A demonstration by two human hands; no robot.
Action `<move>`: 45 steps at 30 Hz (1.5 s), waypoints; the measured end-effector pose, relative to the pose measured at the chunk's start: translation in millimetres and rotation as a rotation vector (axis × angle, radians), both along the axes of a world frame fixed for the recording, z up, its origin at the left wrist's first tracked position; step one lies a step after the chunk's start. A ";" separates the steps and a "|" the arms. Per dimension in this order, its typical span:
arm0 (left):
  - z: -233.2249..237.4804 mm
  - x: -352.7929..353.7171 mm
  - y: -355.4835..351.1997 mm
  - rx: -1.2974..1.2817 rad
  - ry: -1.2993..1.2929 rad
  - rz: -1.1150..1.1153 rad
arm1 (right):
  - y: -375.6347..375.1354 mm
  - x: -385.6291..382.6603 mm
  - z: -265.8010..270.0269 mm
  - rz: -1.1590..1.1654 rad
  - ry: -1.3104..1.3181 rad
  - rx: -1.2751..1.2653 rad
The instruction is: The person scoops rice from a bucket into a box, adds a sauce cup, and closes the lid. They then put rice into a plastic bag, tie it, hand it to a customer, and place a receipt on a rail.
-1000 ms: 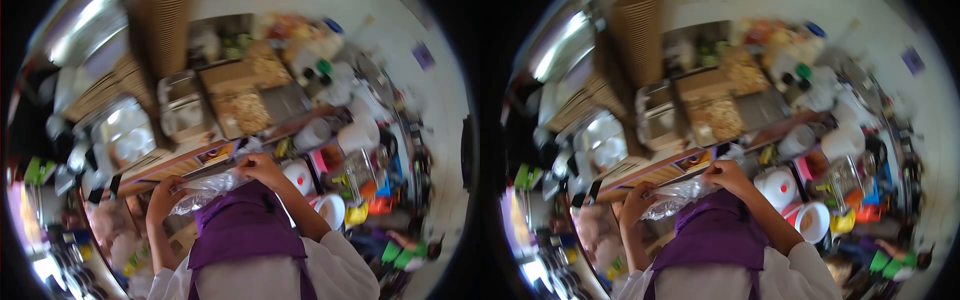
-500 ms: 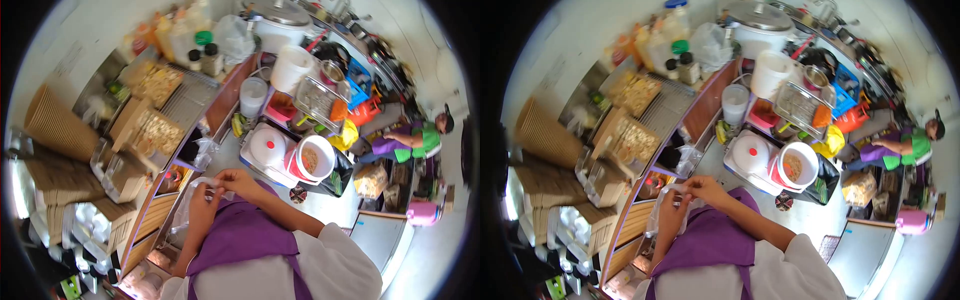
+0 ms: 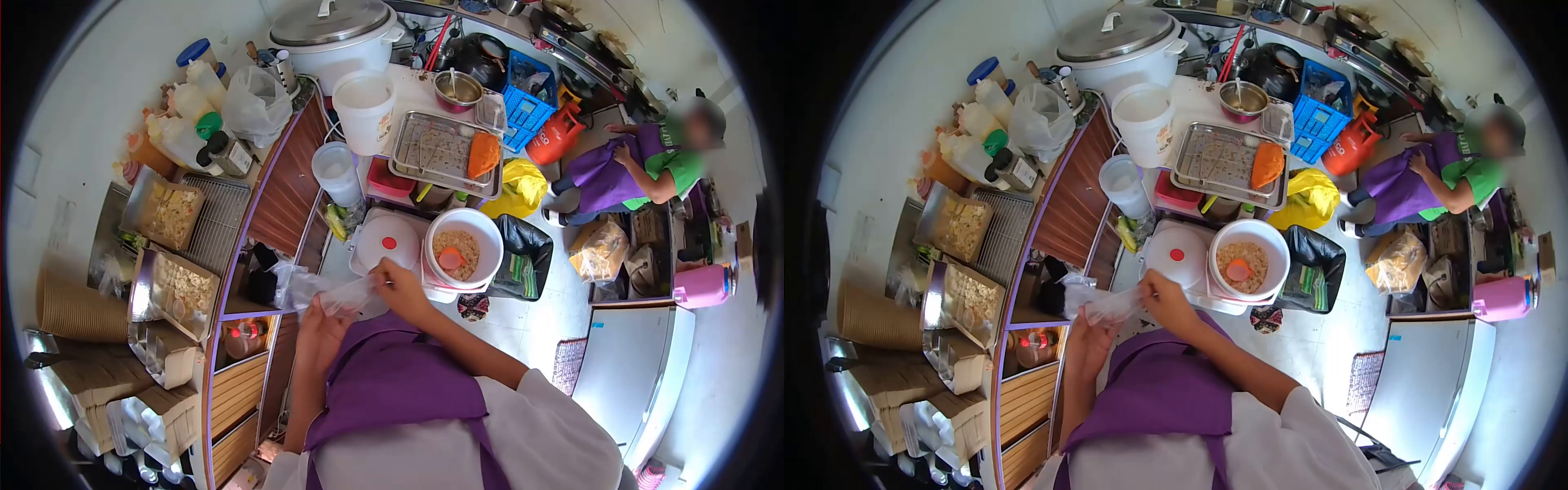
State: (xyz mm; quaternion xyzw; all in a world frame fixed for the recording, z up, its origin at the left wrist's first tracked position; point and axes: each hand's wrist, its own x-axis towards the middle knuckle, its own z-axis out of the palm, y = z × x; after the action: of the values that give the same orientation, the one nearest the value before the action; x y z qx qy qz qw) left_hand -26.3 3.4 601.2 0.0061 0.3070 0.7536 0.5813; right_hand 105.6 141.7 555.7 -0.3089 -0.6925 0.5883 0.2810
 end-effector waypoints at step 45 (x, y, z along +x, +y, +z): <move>-127.8 -8.3 242.6 -0.160 1.923 -0.885 | 94.8 70.9 -64.9 -0.222 -0.241 -0.614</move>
State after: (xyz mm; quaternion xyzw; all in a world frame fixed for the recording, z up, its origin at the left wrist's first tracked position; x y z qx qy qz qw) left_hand -34.6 245.9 473.4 0.6723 0.6568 0.1307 0.3154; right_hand 176.5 236.5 490.8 -0.5200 -0.4737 0.6941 0.1535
